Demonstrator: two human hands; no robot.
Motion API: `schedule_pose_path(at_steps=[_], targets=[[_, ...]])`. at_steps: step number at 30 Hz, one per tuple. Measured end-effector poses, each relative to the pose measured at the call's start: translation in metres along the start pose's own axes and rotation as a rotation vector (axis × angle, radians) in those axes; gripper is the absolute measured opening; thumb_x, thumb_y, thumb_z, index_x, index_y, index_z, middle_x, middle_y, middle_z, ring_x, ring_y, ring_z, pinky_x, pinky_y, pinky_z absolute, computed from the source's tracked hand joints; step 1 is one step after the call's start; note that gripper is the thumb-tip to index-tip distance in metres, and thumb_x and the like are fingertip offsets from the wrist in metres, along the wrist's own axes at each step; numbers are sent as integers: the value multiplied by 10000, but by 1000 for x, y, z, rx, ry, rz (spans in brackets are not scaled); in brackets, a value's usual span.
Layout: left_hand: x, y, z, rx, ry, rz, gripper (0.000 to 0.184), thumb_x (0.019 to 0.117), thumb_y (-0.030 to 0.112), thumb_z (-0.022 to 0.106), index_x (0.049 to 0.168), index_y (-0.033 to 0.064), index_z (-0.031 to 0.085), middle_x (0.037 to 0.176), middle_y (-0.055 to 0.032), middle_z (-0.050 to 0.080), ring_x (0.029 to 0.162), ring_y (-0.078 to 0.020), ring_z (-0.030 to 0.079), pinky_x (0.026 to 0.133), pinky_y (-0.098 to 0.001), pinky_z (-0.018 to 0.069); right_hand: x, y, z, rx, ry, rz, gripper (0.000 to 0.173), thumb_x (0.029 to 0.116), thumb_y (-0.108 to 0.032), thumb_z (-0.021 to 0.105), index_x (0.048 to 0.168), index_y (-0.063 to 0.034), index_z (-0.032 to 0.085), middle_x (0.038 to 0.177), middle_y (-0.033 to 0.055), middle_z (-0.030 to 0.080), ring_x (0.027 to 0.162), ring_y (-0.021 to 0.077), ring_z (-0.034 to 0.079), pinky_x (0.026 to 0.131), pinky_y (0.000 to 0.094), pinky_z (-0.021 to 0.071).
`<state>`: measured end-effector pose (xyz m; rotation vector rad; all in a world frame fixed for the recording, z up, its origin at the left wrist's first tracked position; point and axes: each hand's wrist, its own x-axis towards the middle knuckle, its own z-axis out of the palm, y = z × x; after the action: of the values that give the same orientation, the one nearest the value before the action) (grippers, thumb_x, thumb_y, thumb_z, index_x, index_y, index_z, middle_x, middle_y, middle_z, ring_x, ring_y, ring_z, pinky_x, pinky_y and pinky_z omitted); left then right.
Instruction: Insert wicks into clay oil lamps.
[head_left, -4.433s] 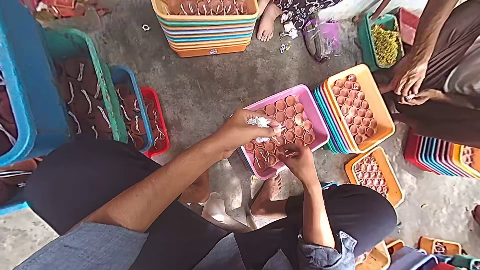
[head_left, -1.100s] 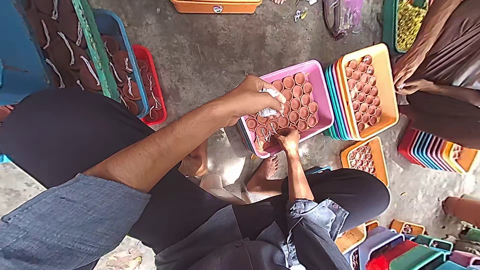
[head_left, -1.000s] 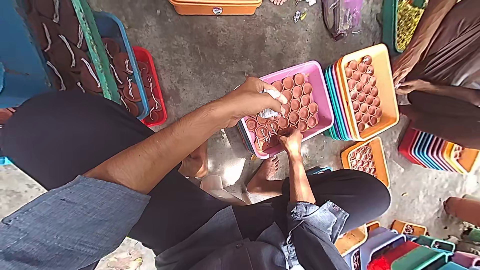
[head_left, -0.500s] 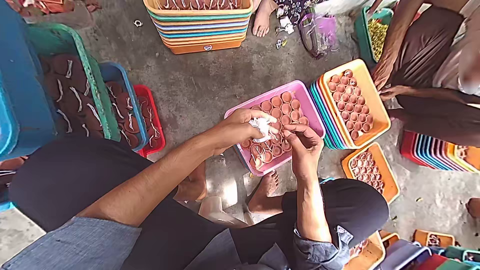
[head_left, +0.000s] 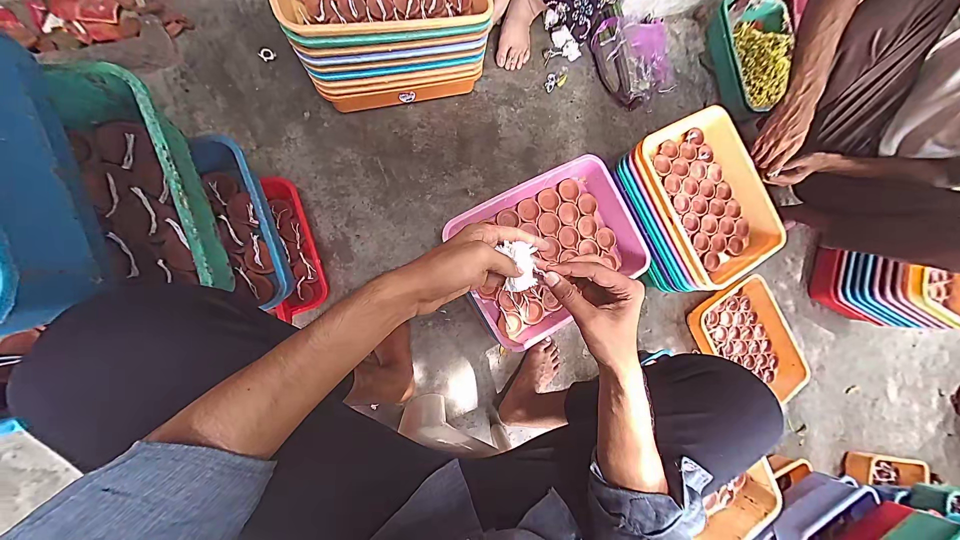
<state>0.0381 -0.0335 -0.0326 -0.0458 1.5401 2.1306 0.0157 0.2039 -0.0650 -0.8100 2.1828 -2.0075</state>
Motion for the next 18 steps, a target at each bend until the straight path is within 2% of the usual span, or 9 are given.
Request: schedule_pose_path(at_steps=[4,7,10,18], targets=[[0,-4,0,-21,-37,-9,351,1039,-28,438,1346,-20,607,1289,-142,654,1114,-199,674,980,-343,564,0,-2,10,1,25,21,136,887,-14,777,1021,2,769,946,77,723,793,141,681,710,286,604],[-1,-6,0,-7,-36,-29,306,1038,-23,481,1317,-24,608,1254,-126,656,1084,-182,681,957,-327,576,0,-2,20,-26,69,45,121,897,-34,776,1015,-6,776,922,76,714,753,136,661,665,271,586],[-3,-4,1,0,-42,-32,264,1054,8,491,1287,-21,611,1198,-115,676,1058,-174,694,958,-323,579,-1,0,24,-36,115,61,101,906,-39,769,1002,-7,773,916,78,724,740,143,667,665,280,591],[-1,-6,1,-11,-49,-7,274,1077,67,489,1313,-24,594,1193,-117,686,1062,-175,702,973,-330,580,-2,-1,23,14,147,59,113,922,-15,738,1030,-2,766,961,80,728,782,141,680,713,286,602]])
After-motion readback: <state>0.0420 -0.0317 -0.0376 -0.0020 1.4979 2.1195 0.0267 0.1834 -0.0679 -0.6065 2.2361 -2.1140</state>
